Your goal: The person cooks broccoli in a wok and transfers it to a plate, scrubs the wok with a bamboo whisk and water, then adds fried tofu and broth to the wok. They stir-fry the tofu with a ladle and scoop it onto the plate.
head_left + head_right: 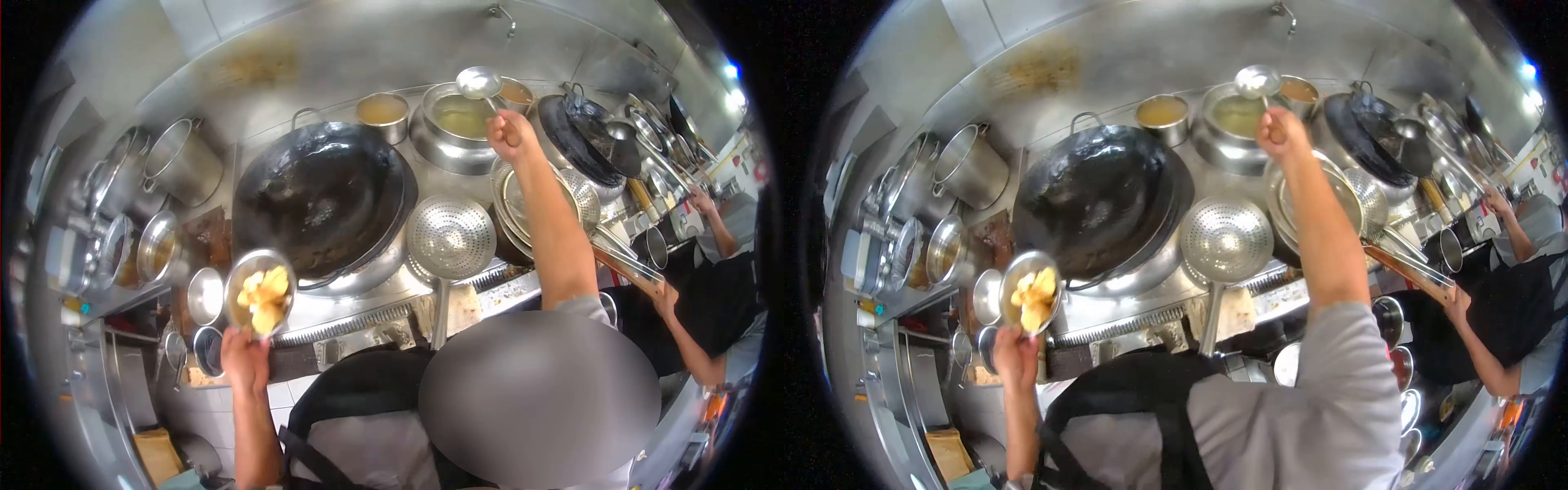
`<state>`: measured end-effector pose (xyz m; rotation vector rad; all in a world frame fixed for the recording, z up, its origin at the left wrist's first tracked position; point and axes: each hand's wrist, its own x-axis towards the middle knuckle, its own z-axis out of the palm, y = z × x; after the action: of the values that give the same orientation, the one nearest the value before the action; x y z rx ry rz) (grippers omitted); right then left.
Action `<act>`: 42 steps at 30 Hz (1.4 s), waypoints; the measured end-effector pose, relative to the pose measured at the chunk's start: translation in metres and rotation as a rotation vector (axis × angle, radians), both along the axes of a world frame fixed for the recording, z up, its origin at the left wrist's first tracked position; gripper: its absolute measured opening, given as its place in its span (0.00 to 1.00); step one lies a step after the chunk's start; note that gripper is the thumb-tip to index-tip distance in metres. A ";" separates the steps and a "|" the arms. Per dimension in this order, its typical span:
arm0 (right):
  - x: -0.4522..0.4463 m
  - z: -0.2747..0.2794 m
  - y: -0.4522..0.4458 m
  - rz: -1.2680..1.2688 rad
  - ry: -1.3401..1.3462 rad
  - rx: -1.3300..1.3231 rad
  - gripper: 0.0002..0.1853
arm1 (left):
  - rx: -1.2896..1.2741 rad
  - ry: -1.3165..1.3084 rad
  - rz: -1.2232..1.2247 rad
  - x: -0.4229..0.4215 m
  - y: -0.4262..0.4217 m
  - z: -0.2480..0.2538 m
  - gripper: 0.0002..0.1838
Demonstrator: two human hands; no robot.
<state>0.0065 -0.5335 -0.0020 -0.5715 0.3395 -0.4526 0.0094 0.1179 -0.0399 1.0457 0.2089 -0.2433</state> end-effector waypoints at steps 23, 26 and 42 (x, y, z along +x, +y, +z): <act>-0.128 -0.006 0.406 0.267 0.502 -0.818 0.20 | 0.100 0.045 -0.368 0.205 -0.135 -0.060 0.07; -0.171 -0.015 0.395 0.118 0.629 -1.025 0.25 | 0.086 0.048 -0.352 0.221 -0.138 -0.067 0.07; -0.288 -0.259 0.359 -0.034 0.814 -0.503 0.17 | 1.374 -1.637 -0.041 0.266 -0.158 0.057 0.09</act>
<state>-0.2819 -0.1744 -0.2613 -1.2409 1.0288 -0.3180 0.2759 -0.0399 0.0175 2.2411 -1.3142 0.8960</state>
